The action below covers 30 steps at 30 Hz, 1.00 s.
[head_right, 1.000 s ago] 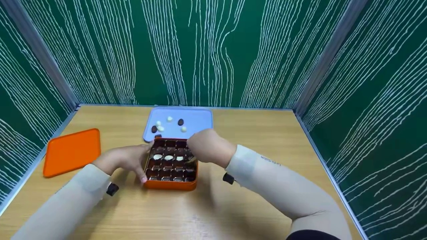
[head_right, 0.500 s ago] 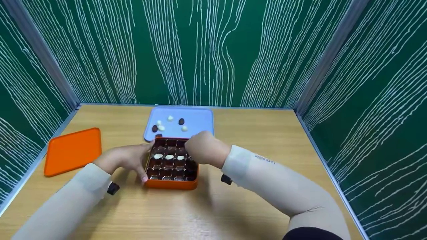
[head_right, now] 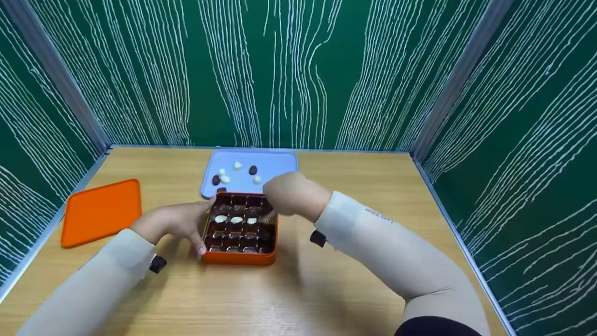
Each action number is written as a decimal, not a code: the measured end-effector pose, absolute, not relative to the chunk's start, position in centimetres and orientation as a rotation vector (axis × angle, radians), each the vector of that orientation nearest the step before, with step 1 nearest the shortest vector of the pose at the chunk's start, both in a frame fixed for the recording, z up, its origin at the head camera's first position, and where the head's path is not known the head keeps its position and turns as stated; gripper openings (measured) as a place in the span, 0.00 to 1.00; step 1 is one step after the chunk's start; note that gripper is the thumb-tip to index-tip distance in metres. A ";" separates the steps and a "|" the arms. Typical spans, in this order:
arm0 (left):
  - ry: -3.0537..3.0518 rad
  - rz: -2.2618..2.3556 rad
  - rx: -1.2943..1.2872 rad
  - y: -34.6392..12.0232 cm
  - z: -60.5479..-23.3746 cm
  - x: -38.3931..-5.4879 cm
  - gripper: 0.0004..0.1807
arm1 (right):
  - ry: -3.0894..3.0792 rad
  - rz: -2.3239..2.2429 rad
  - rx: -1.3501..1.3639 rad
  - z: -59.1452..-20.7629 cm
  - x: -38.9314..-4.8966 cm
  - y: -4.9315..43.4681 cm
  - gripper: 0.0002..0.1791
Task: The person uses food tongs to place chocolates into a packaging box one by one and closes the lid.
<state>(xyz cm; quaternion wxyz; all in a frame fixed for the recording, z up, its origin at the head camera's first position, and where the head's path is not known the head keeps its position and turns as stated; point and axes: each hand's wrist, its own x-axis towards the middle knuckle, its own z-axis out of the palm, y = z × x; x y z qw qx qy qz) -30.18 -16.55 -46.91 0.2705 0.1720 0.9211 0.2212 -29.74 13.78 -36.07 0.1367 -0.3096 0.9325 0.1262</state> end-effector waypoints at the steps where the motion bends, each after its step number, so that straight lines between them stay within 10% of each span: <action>1: 2.483 0.597 0.461 -16.6 -46.9 -30.2 0.93 | 2.701 0.303 -0.869 -35.8 -30.2 13.9 0.14; 30: 2.494 0.571 0.392 -16.4 -47.0 -30.2 0.93 | 2.821 -0.439 -0.263 -45.5 -45.3 10.3 0.21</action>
